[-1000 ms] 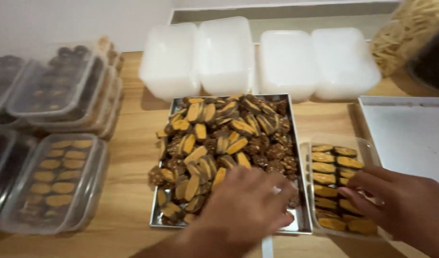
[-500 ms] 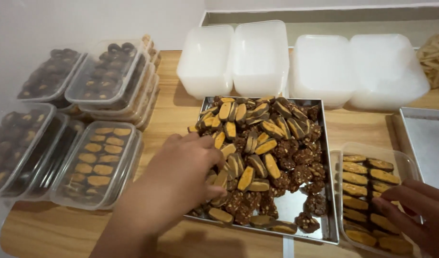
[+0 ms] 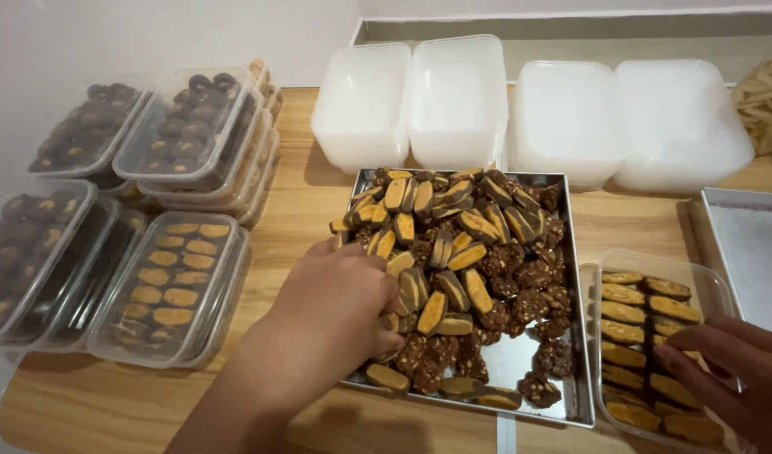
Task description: A person is seen neatly arranging chocolate-coated cookies from a large metal tray into a smaller plastic container, placing them in organized rows.
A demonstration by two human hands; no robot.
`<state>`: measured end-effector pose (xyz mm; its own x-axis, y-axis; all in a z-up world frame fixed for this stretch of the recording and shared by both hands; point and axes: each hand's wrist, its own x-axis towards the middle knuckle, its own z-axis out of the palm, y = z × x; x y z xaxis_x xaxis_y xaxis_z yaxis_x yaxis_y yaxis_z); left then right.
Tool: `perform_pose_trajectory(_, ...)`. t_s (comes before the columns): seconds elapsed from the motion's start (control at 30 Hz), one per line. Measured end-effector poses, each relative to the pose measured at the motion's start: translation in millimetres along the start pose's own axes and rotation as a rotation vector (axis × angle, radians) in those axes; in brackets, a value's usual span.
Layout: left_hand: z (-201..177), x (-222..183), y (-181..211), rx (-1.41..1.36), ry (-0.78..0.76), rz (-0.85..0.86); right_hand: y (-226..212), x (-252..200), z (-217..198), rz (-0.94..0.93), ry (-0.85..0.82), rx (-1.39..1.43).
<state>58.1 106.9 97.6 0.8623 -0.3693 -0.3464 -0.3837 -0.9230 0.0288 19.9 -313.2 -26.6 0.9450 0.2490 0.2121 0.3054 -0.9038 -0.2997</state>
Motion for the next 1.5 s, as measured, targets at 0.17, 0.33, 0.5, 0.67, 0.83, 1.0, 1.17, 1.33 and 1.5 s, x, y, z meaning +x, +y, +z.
perform_pose_trajectory(0.17,-6.2,-6.0,-7.0,-0.060,0.044,-0.015,2.3,1.0,0.4,-0.048,0.006,-0.023)
perform_pose_trajectory(0.33,8.6,0.9,-15.4,-0.025,0.350,0.095,0.6,-0.8,4.0,0.006,0.015,-0.022)
perform_pose_trajectory(0.5,21.2,12.6,-12.5,0.055,0.512,0.129,6.9,-1.7,7.5,-0.001,0.009,-0.008)
perform_pose_trajectory(0.67,26.6,22.4,-7.2,0.066,0.364,0.067,9.0,-1.8,7.5,0.010,-0.013,-0.023)
perform_pose_trajectory(0.83,17.9,20.7,-1.3,0.021,0.264,0.060,5.0,-0.7,4.5,0.045,-0.048,-0.069)
perform_pose_trajectory(1.0,19.0,20.4,-2.1,0.060,0.233,0.130,1.0,0.8,-0.6,-0.014,-0.036,-0.057)
perform_pose_trajectory(1.17,11.8,16.5,-2.2,-0.076,0.175,0.101,-1.6,1.4,-2.7,-0.049,-0.011,-0.017)
perform_pose_trajectory(1.33,12.2,8.5,-6.1,-0.118,0.198,0.134,-7.7,-0.2,-1.8,-0.057,0.062,0.032)
perform_pose_trajectory(1.5,9.3,0.6,9.8,-0.135,0.770,0.570,-38.8,3.2,-37.3,-0.150,0.059,-0.206)
